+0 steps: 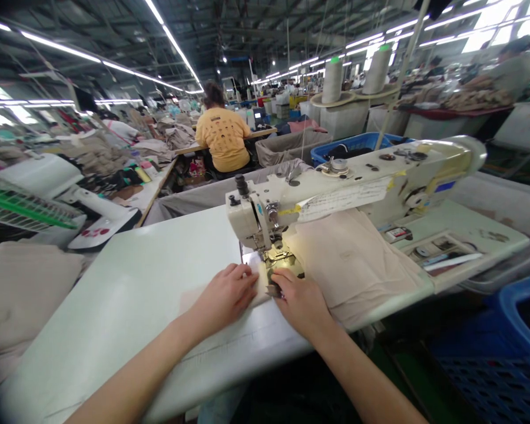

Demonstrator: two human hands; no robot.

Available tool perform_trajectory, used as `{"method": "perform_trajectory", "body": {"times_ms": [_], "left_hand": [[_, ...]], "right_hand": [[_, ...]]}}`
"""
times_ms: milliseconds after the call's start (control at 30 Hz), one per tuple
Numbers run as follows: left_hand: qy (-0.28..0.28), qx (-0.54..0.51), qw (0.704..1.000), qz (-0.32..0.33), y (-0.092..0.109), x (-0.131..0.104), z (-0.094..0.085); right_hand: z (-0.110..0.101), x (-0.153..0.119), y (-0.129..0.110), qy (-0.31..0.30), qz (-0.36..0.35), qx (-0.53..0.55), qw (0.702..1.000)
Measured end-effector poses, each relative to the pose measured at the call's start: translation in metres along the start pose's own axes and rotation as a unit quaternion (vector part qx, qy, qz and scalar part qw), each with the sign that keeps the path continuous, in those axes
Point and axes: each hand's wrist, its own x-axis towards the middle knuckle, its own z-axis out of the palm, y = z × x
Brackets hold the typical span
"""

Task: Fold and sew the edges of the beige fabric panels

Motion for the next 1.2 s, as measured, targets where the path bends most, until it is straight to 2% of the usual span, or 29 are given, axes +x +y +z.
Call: {"method": "perform_trajectory", "body": {"times_ms": [133,300,533,833,1200], "left_hand": [[0.015,-0.008,1.000,0.024,0.012,0.002,0.009],[0.042,-0.014,0.998,0.041,0.005,0.009,0.017],[0.039,-0.021,0.998,0.054,-0.006,0.009,0.013],[0.039,-0.017,0.998,0.043,-0.003,0.009,0.008],[0.037,-0.004,0.998,0.042,-0.004,0.010,0.010]], "right_hand": [[-0.002,-0.004,-0.002,0.005,-0.026,0.017,0.999],[-0.004,-0.003,-0.004,-0.043,-0.017,-0.026,0.999],[-0.005,-0.001,-0.011,-0.070,-0.004,-0.065,0.995],[-0.001,-0.001,-0.009,-0.055,0.002,-0.066,0.996],[-0.002,0.004,-0.008,-0.054,-0.006,-0.067,0.996]]}}
